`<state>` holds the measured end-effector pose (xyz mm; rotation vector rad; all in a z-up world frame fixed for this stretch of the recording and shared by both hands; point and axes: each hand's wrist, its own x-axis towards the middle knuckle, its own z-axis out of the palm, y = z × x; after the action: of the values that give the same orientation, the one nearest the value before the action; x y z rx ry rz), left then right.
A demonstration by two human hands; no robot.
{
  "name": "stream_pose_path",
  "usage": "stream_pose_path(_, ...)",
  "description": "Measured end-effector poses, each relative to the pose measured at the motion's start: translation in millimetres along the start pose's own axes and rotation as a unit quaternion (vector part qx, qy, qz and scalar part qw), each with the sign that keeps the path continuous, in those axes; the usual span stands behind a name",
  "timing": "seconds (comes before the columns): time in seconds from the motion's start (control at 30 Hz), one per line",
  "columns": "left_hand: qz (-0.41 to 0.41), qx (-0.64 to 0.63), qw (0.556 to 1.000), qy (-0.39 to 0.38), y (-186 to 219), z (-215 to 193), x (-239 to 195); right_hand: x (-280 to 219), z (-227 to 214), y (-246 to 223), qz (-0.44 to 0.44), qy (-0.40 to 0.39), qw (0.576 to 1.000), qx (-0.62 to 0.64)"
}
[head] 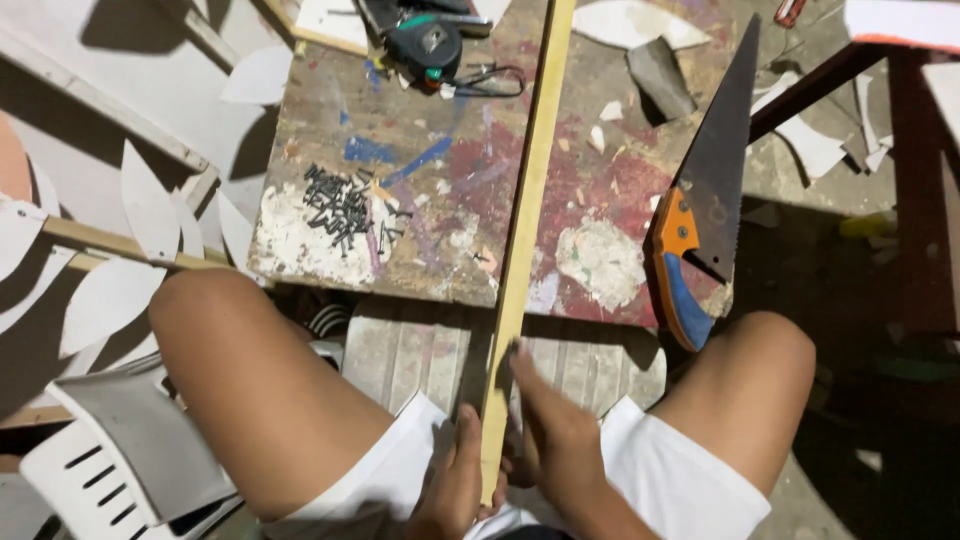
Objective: A person is sanding a long wooden stick with sandpaper and then handling and inspecting white foam cutouts on a cluttered workbench.
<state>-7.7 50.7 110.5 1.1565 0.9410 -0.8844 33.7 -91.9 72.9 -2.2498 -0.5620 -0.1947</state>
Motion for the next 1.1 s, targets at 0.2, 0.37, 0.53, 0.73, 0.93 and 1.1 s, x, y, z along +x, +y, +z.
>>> stream_pose_path(0.2, -0.022, 0.022, 0.999, 0.03, 26, -3, -21, -19, 9, 1, 0.016, -0.003, 0.999, -0.041)
stream_pose_path(0.37, -0.014, 0.022, 1.0, -0.018, 45, -3, -51, -31, -6, -25, 0.138, -0.03, 0.99, 0.026)
stream_pose_path(0.53, 0.094, 0.18, 0.979, 0.036, -4, -15, -30, -8, 3, -26, 0.166, -0.006, 0.986, 0.03)
stream_pose_path(0.73, -0.059, 0.053, 0.996, -0.046, 49, -5, -41, 17, -1, -19, 0.141, 0.022, 0.99, 0.01)
stream_pose_path(0.93, -0.118, -0.146, 0.981, 0.04, 31, -1, 9, -119, 25, 82, -0.065, -0.286, 0.954, -0.065)
stream_pose_path(1.1, 0.019, -0.213, 0.925, -0.313, -17, -5, 58, 11, -50, 12, -0.141, -0.242, 0.96, -0.016)
